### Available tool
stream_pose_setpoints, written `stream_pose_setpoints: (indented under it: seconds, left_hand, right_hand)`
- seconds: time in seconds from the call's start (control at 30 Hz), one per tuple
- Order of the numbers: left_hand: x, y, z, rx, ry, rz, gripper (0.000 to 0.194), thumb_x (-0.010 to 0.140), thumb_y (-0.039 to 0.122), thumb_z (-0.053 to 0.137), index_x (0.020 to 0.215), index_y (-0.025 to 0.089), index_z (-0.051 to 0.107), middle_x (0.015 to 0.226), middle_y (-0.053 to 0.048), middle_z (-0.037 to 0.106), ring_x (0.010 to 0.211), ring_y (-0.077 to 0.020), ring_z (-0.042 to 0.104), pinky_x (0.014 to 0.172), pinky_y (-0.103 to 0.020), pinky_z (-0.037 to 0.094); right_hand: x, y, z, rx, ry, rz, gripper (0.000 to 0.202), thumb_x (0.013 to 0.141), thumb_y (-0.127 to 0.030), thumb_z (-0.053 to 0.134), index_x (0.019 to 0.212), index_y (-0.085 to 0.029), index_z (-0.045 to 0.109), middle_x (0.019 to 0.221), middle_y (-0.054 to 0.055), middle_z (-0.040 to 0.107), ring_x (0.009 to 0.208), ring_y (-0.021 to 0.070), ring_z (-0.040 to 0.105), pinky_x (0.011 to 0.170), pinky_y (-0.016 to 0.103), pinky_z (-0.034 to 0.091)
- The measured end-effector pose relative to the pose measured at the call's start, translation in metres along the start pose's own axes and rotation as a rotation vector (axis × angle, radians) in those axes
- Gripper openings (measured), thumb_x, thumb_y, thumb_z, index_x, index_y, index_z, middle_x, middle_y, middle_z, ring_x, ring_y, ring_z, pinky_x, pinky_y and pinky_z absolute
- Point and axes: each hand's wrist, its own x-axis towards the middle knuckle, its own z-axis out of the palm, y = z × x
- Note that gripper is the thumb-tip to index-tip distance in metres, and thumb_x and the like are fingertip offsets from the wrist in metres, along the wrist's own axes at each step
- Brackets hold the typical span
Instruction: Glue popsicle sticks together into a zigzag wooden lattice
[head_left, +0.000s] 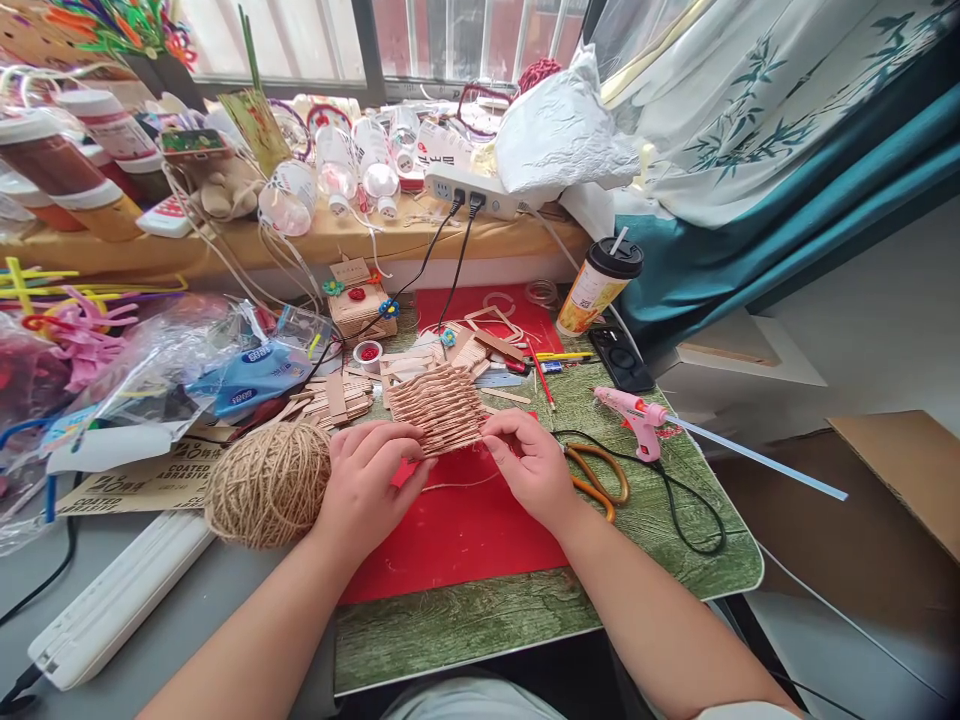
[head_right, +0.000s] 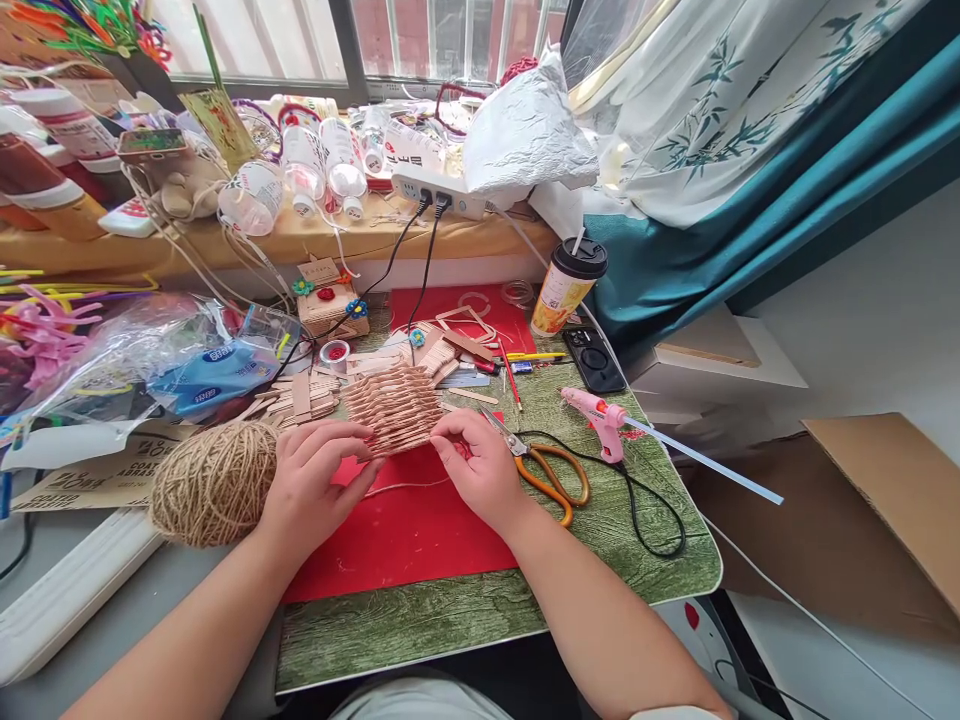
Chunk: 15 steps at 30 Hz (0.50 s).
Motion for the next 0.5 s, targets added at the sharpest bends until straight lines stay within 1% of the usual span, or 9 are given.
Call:
stream_pose_setpoints:
  seconds: [0.13, 0.27, 0.33, 0.4, 0.5]
  left_hand:
    - [-0.0012, -0.0005, 0.0011, 0.0, 0.009, -0.003, 0.021, 0.098, 0.024, 0.078, 0.113, 0.027, 0.063, 0.116, -0.003, 0.081, 0.111, -0.0257, 0.073, 0.101, -0.045, 0.045]
    - [-0.0027, -0.0014, 0.0035, 0.058, -0.002, 0.007, 0.035, 0.098, 0.031, 0.081, 0.128, 0.027, 0.063, 0.122, -0.007, 0.079, 0.114, -0.0276, 0.072, 0.101, -0.044, 0.045]
    - [-0.0028, -0.0014, 0.0042, 0.085, 0.002, 0.015, 0.035, 0.099, 0.032, 0.081, 0.129, 0.027, 0.064, 0.122, -0.007, 0.079, 0.113, -0.027, 0.072, 0.101, -0.043, 0.045]
    - [-0.0025, -0.0012, 0.0042, 0.094, 0.003, 0.021, 0.031, 0.099, 0.03, 0.08, 0.127, 0.027, 0.065, 0.119, -0.006, 0.08, 0.111, -0.0261, 0.072, 0.1, -0.042, 0.044]
    - [-0.002, -0.001, 0.0039, 0.081, 0.004, 0.029, 0.028, 0.099, 0.03, 0.08, 0.124, 0.028, 0.066, 0.117, -0.005, 0.08, 0.11, -0.0256, 0.072, 0.099, -0.042, 0.044]
  right_hand:
    - [-0.0006, 0.0005, -0.0006, 0.0, -0.014, -0.006, 0.008, 0.108, -0.034, 0.067, 0.105, -0.029, 0.073, 0.104, 0.006, 0.073, 0.103, 0.0248, 0.071, 0.098, 0.044, 0.059]
    - [0.0001, -0.0018, -0.0003, -0.012, -0.023, -0.035, 0.009, 0.108, -0.033, 0.067, 0.104, -0.027, 0.073, 0.103, 0.006, 0.074, 0.101, 0.0238, 0.071, 0.096, 0.042, 0.059]
    - [0.0001, -0.0029, -0.0001, -0.02, -0.025, -0.062, 0.009, 0.107, -0.031, 0.068, 0.103, -0.026, 0.073, 0.101, 0.006, 0.075, 0.099, 0.0232, 0.071, 0.096, 0.042, 0.059]
    - [-0.0006, -0.0038, 0.0001, -0.027, -0.023, -0.08, 0.008, 0.107, -0.03, 0.068, 0.102, -0.026, 0.074, 0.1, 0.005, 0.075, 0.098, 0.0232, 0.071, 0.097, 0.043, 0.059]
    - [-0.0027, -0.0052, -0.0005, -0.029, -0.015, -0.065, 0.007, 0.106, -0.027, 0.068, 0.101, -0.026, 0.074, 0.099, 0.005, 0.075, 0.097, 0.0229, 0.071, 0.094, 0.041, 0.059]
